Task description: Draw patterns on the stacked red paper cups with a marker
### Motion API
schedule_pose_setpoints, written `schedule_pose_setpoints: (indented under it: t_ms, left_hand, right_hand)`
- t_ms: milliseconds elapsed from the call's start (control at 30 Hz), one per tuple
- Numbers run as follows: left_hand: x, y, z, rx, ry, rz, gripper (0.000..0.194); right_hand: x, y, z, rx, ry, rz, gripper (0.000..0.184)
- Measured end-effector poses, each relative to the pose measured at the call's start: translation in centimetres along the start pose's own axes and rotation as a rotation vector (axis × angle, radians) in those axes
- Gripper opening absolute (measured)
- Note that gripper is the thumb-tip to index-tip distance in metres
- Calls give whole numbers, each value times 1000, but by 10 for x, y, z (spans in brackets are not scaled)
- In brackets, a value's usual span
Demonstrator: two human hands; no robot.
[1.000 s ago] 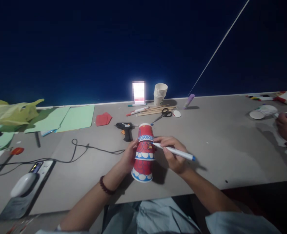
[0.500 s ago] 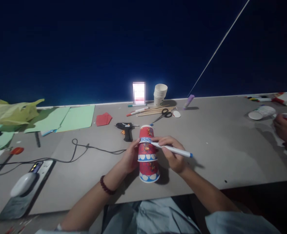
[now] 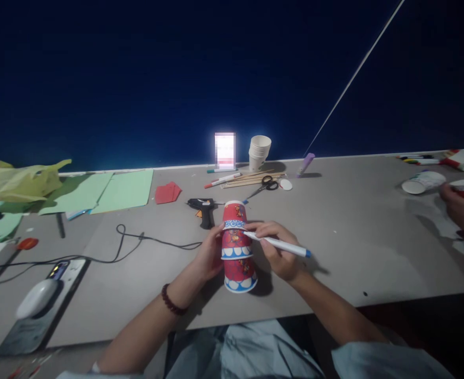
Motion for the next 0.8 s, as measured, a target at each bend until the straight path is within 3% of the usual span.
schedule_pose_setpoints:
  t_ms: [400,800]
  left_hand:
    - [2,1,0,-2,-3,-7,30]
    - [1,-2,-1,28,9,-1,31]
  right_hand:
    - [0,1,4,-9,-94,143,18]
    - [5,1,-1,5,-107,96,15]
Point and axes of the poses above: each hand's wrist, its own z-axis away from the middle knuckle, its own y-axis out of the palm, x = y × z, the point moved 5 cm from there along -z, towards the middle knuckle, and after that the axes turned 15 degrees about z, right-handed, at the moved point
